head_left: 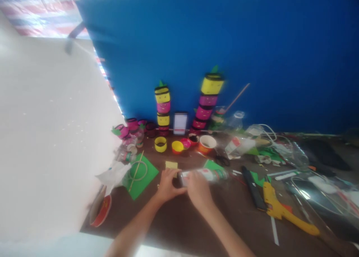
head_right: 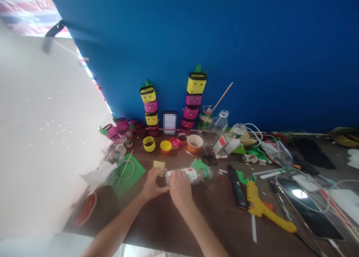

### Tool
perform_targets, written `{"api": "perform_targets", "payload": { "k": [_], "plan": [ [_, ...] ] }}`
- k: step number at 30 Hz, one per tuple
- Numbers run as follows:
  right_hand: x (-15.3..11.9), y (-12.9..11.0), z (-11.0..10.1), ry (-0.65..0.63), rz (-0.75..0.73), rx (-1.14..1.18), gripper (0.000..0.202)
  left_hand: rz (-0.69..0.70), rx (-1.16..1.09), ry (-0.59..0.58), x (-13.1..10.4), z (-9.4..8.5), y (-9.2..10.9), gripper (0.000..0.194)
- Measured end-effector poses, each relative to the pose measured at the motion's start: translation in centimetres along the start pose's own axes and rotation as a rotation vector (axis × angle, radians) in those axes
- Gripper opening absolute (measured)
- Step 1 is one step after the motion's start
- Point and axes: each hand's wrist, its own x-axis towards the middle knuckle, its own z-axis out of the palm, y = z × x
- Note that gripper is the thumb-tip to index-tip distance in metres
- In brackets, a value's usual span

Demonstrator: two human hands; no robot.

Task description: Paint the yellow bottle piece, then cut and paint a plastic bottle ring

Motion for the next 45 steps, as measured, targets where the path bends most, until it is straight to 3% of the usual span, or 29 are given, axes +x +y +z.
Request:
{"api": "perform_targets", "payload": {
  "k": [13, 22, 27, 33, 39, 45],
  "plan": [
    [0.2, 0.2, -0.6, 0.035, 0.098, -0.039, 0.023, -0.014, 0.009, -0.009, 0.0, -0.1, 0.5, 0.051],
    [1.1, 1.7, -2.4, -0.036, -0.217, 0.006, 0.03, 0.022, -0.003, 0.032, -0.1, 0.4, 0.2, 0.051],
    [1.7, 1.9, -2.2, -0.068, -0.302, 0.019, 0.026, 0.042, 0.013, -0.008, -0.1, 0.1, 0.1, 0.056],
    [1.3, 1.7, -1.2, -0.012, -0.231, 0.014, 0.03, 0.045, -0.004, -0.004, 0.1, 0.1, 0.2, 0.053],
    [1.3, 1.8, -1.7, 0.028, -0.171, -0.027, 0.031, 0.034, -0.02, 0.004, 0.2, 0.3, 0.2, 0.051],
    [1.8, 4.2, -2.4, 0.057, -0.079, -0.1, 0.033, 0.019, 0.001, -0.01, 0.1, 0.4, 0.1, 0.054]
  ]
}}
